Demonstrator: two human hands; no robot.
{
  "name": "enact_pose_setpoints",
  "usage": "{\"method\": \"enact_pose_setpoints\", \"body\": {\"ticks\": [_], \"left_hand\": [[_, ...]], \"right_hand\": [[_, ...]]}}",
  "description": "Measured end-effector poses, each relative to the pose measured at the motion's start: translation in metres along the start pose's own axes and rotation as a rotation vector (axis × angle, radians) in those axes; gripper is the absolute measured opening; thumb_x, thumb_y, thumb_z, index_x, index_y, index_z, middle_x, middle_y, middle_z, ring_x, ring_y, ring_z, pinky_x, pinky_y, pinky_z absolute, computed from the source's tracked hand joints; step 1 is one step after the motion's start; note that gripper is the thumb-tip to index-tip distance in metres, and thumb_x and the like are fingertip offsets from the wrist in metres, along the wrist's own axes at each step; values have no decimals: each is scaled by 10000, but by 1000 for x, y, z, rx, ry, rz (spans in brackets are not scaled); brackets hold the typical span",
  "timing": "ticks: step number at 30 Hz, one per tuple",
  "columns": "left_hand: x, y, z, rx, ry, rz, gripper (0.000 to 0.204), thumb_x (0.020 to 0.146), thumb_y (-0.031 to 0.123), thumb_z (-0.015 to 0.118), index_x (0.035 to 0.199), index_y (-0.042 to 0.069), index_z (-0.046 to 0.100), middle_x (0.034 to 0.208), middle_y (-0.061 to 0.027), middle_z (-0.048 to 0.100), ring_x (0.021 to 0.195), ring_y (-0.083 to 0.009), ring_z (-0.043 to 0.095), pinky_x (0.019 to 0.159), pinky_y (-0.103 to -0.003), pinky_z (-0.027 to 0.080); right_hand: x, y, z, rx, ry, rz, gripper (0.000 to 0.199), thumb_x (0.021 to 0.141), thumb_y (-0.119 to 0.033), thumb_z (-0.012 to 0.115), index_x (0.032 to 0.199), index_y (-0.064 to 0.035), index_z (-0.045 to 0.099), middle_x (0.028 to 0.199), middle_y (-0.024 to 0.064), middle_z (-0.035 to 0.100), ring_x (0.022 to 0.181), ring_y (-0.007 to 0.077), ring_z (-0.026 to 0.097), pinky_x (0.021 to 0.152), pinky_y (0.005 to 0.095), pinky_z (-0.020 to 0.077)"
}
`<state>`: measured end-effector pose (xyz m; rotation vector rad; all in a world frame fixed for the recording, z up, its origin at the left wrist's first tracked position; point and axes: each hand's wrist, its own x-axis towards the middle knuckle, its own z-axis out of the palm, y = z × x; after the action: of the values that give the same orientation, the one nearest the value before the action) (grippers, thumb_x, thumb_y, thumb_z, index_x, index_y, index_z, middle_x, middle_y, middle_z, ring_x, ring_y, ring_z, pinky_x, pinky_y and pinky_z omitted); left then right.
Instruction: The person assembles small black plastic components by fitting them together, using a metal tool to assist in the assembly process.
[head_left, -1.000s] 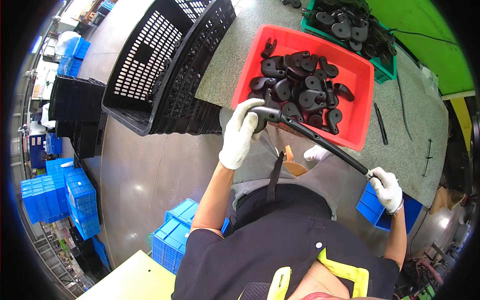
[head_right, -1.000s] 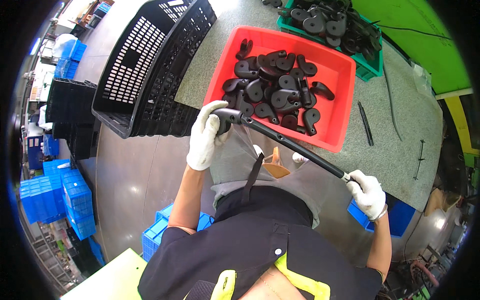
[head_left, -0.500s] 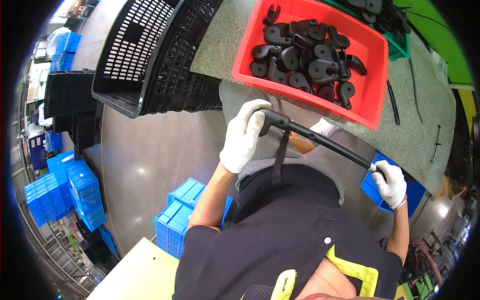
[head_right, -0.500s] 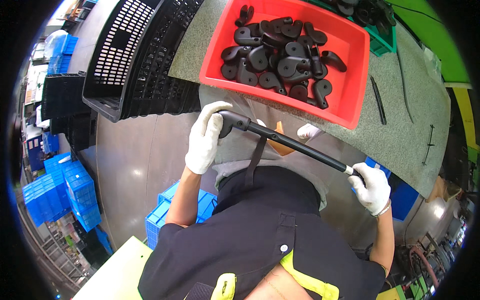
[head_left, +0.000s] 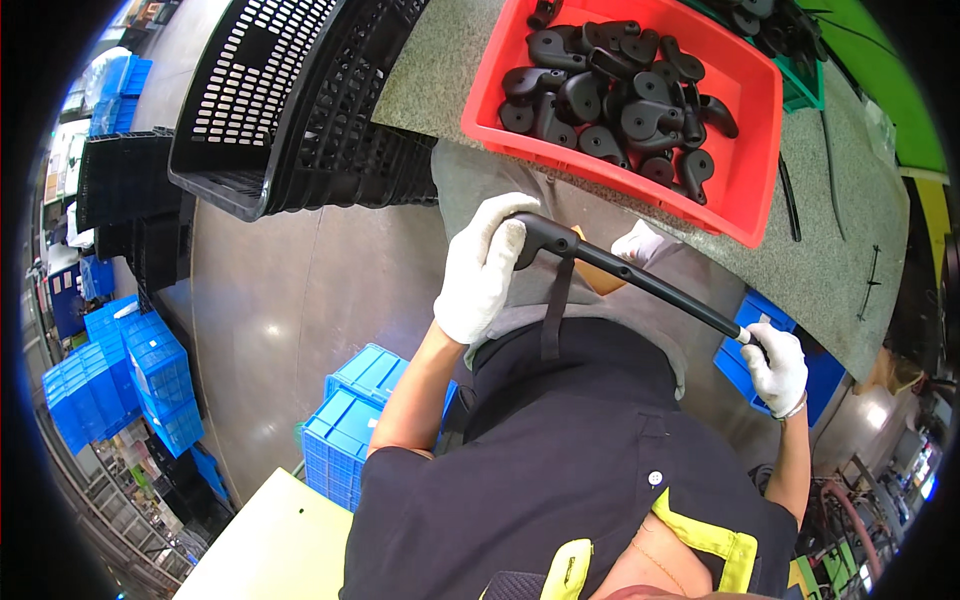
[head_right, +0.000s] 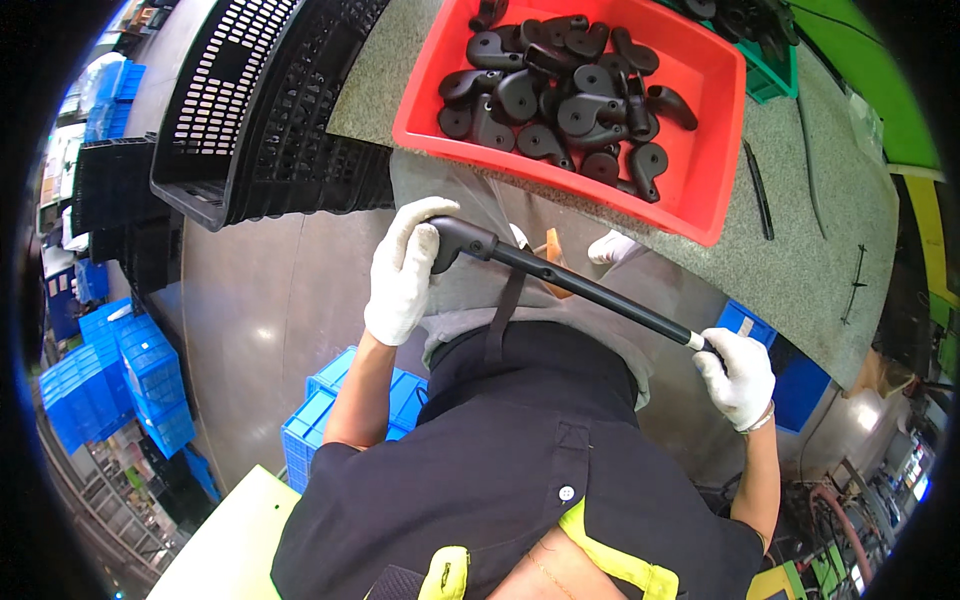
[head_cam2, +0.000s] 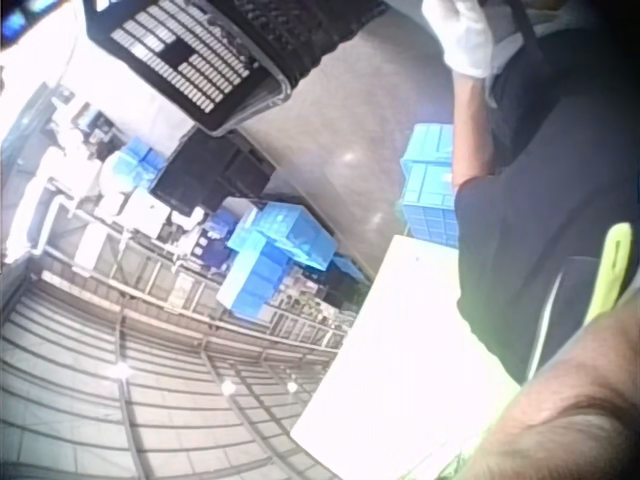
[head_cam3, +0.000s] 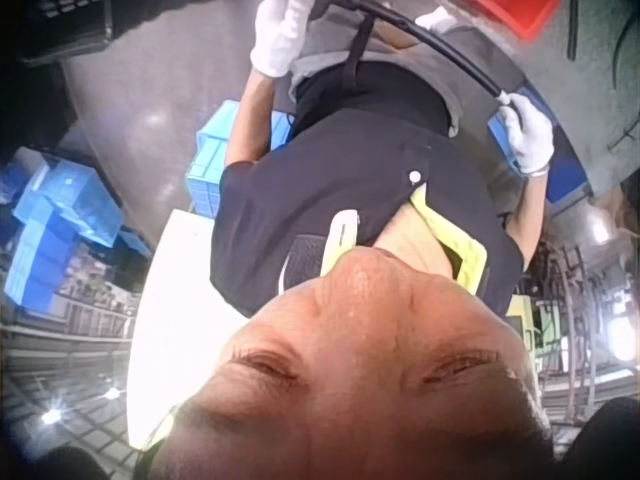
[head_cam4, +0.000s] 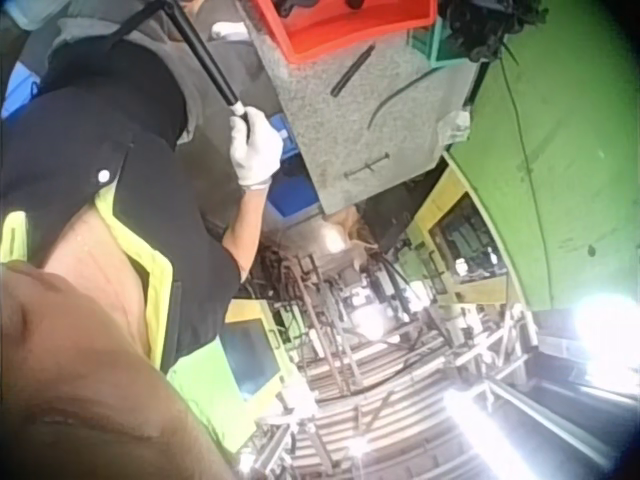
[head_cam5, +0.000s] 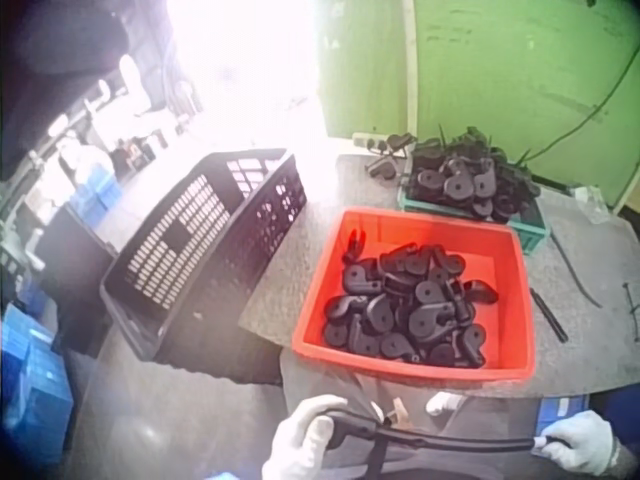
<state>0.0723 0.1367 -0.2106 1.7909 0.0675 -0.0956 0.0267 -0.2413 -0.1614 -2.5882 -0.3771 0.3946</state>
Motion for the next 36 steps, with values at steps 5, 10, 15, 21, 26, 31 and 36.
{"method": "enact_pose_setpoints", "body": {"ticks": [5, 10, 15, 21, 26, 31, 36], "left_hand": [[1, -11, 3, 48, 41, 138, 310, 998, 306, 456, 1162, 75, 582, 878, 21, 562, 674, -49, 451, 606, -211, 390], [-1, -4, 3, 48, 11, 29, 303, 1000, 297, 454, 1143, 62, 581, 910, -16, 576, 750, -74, 487, 689, -228, 415], [-1, 0, 4, 77, 17, 76, 273, 993, 248, 457, 1129, 44, 578, 957, -50, 589, 833, -108, 523, 772, -250, 434], [-1, -1, 3, 64, 1, 44, 259, 986, 223, 457, 1121, 37, 578, 992, -70, 595, 885, -132, 543, 823, -263, 432], [-3, -8, 5, -25, 16, 47, 300, 972, 273, 497, 1140, 34, 562, 1015, -57, 579, 892, -144, 542, 827, -273, 435], [-3, -34, 13, -122, 35, 119, 475, 943, 451, 531, 1178, 38, 519, 1019, -47, 563, 876, -115, 525, 783, -256, 443], [-3, -32, 14, -232, 19, -134, 486, 946, 497, 501, 1169, 65, 496, 1047, -61, 577, 812, -113, 551, 710, -248, 464]], "right_hand": [[-1, 1, 4, -20, 26, -16, 179, 726, -103, 684, 888, -48, 630, 685, 108, 581, 572, 292, 555, 559, 365, 435], [-2, 4, 12, -11, 22, -12, 178, 720, -91, 688, 883, -46, 634, 688, 113, 584, 577, 294, 561, 557, 367, 432], [0, 2, 13, 62, 3, -12, 125, 800, -131, 639, 875, -34, 620, 606, 104, 498, 525, 258, 517, 530, 342, 397], [1, 1, 15, 62, -35, 9, 147, 731, -66, 644, 869, -25, 611, 659, 127, 547, 572, 306, 559, 537, 363, 426], [2, 0, 19, 191, -208, 127, 87, 792, -89, 612, 855, -30, 600, 639, 129, 551, 541, 271, 566, 516, 354, 418], [0, -2, 31, 326, -601, 298, 97, 840, -128, 589, 813, -35, 574, 568, 120, 539, 512, 260, 565, 494, 352, 406], [1, -21, 38, 1, 2, 4, 115, 768, -104, 668, 776, -52, 567, 623, 106, 554, 559, 295, 573, 510, 364, 425]]}}
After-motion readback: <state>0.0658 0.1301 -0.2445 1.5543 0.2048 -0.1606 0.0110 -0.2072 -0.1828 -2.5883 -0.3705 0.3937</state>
